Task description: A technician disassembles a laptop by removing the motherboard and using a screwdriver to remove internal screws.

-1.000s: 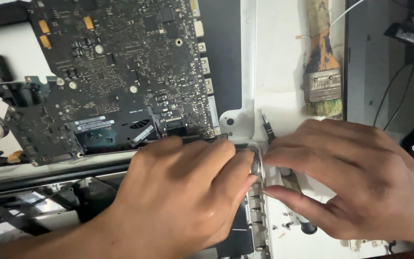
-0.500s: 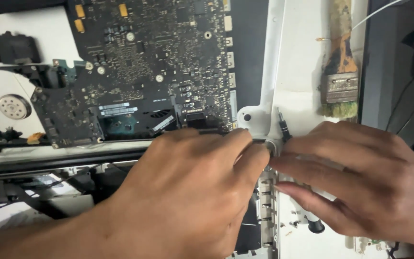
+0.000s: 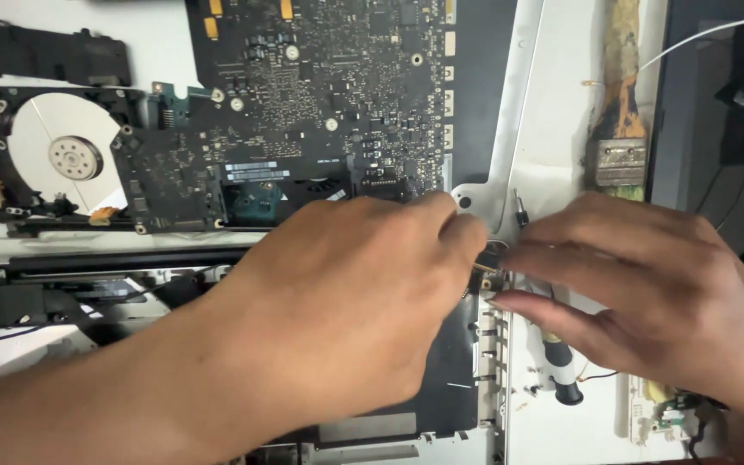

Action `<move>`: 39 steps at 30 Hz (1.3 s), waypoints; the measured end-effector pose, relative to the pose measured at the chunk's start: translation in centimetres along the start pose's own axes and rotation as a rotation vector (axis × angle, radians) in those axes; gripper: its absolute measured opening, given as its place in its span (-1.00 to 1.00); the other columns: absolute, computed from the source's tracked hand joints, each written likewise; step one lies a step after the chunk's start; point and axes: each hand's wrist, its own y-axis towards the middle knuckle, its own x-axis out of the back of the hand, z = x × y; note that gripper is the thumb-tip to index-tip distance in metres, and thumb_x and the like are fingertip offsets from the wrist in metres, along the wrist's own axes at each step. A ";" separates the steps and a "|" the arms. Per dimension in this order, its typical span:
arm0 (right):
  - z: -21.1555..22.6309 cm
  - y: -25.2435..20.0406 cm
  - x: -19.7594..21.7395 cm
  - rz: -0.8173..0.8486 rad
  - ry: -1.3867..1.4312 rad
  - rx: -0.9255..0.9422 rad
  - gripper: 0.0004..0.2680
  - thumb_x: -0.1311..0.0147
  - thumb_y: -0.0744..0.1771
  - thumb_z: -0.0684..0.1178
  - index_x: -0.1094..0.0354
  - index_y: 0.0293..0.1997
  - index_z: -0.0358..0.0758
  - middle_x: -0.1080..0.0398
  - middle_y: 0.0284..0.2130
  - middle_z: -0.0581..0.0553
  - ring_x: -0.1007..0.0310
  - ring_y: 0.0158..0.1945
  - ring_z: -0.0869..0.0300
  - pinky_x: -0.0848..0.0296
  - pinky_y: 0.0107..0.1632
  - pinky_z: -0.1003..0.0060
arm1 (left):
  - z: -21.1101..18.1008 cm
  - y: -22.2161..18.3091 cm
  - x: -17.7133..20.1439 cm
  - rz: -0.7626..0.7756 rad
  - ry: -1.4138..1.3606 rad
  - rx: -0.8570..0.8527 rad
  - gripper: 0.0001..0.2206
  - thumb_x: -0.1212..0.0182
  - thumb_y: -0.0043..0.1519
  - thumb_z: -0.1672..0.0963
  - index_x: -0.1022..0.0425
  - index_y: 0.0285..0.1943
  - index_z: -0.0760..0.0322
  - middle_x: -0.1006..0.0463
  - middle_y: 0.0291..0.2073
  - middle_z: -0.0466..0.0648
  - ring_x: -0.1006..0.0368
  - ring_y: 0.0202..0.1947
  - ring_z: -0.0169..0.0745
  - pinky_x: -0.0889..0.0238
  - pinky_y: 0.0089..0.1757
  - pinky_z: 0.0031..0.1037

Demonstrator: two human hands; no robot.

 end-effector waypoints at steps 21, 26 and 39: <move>1.3 0.8 -0.6 0.016 0.206 -0.334 -0.78 -0.31 0.23 -0.01 -0.47 -0.14 -0.23 -0.52 -0.28 -0.05 -0.53 -0.40 0.26 -0.61 -0.26 0.39 | 0.9 -0.2 0.8 0.008 -0.016 0.109 -0.57 -0.22 0.29 0.06 -0.32 0.31 0.26 -0.58 -0.25 0.01 -0.64 -0.40 0.18 -0.57 -0.46 0.04; 1.0 0.7 -0.5 0.003 0.220 -0.303 -0.77 -0.30 0.23 -0.02 -0.45 -0.11 -0.26 -0.50 -0.33 -0.03 -0.51 -0.40 0.29 -0.60 -0.24 0.43 | 0.8 -0.1 0.6 -0.020 -0.002 0.100 -0.47 -0.28 0.25 0.02 -0.28 0.37 0.25 -0.57 -0.22 0.02 -0.61 -0.34 0.27 -0.56 -0.46 0.13; 0.5 0.3 -0.8 -0.008 0.224 -0.234 -0.76 -0.30 0.24 -0.03 -0.44 -0.11 -0.31 -0.47 -0.42 -0.04 -0.50 -0.42 0.28 -0.60 -0.31 0.43 | 0.9 0.2 -0.2 -0.086 0.015 0.018 -0.65 -0.19 0.32 -0.02 -0.52 0.21 0.15 -0.59 -0.21 -0.12 -0.62 -0.41 0.11 -0.51 -0.51 0.12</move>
